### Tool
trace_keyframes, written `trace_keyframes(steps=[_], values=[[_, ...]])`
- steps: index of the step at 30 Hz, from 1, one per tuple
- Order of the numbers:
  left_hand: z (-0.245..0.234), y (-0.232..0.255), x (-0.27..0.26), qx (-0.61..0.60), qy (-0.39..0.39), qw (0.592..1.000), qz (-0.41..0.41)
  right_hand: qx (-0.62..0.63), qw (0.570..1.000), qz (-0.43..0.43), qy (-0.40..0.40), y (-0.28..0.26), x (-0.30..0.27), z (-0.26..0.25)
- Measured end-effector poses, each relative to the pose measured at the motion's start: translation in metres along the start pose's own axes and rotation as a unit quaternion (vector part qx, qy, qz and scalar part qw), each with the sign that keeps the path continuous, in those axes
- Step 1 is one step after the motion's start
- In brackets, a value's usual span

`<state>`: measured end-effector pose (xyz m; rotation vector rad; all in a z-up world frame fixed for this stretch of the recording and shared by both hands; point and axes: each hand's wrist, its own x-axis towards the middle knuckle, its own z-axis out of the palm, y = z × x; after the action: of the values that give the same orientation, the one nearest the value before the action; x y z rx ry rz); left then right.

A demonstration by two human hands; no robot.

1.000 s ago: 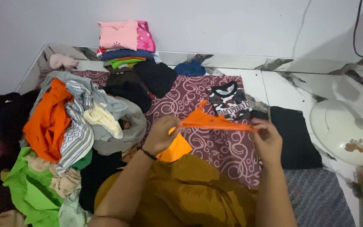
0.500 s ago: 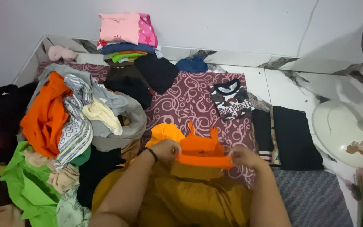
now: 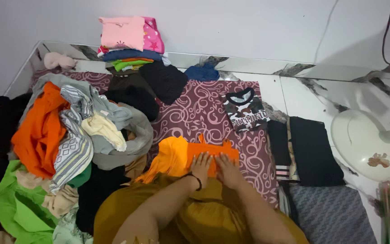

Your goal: The person folds several garments on a patterned mat on the floor. They fold an orange shirt, then a larger orange garment, followed by a striped shirt, and finally a green shirt, placing each folded item into a neat stack.

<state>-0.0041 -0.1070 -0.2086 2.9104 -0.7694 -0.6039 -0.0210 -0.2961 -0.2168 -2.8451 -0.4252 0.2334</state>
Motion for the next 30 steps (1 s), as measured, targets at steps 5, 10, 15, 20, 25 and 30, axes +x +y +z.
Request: trace_keyframes(steps=[5,10,15,20,25,30], values=[[0.042,-0.010,0.023,-0.026,0.058,0.997,-0.046,-0.009,0.993,0.068,-0.094,0.007,0.011,0.037],[0.061,-0.015,0.055,-0.143,0.019,0.988,-0.062,0.097,0.986,0.104,-0.084,0.018,0.029,0.054],[0.062,-0.018,0.068,-0.311,0.080,0.944,-0.074,0.249,0.957,0.123,-0.087,0.024,0.038,0.054],[0.064,-0.006,0.072,-0.571,0.135,0.809,0.011,0.497,0.853,0.141,-0.074,0.010,0.034,0.039],[0.070,0.023,0.077,-0.811,0.145,0.549,0.144,0.730,0.619,0.282,-0.058,-0.012,0.027,0.011],[0.052,0.013,0.062,-0.711,0.117,0.679,0.141,0.812,0.503,0.296,-0.028,0.005,0.029,-0.002]])
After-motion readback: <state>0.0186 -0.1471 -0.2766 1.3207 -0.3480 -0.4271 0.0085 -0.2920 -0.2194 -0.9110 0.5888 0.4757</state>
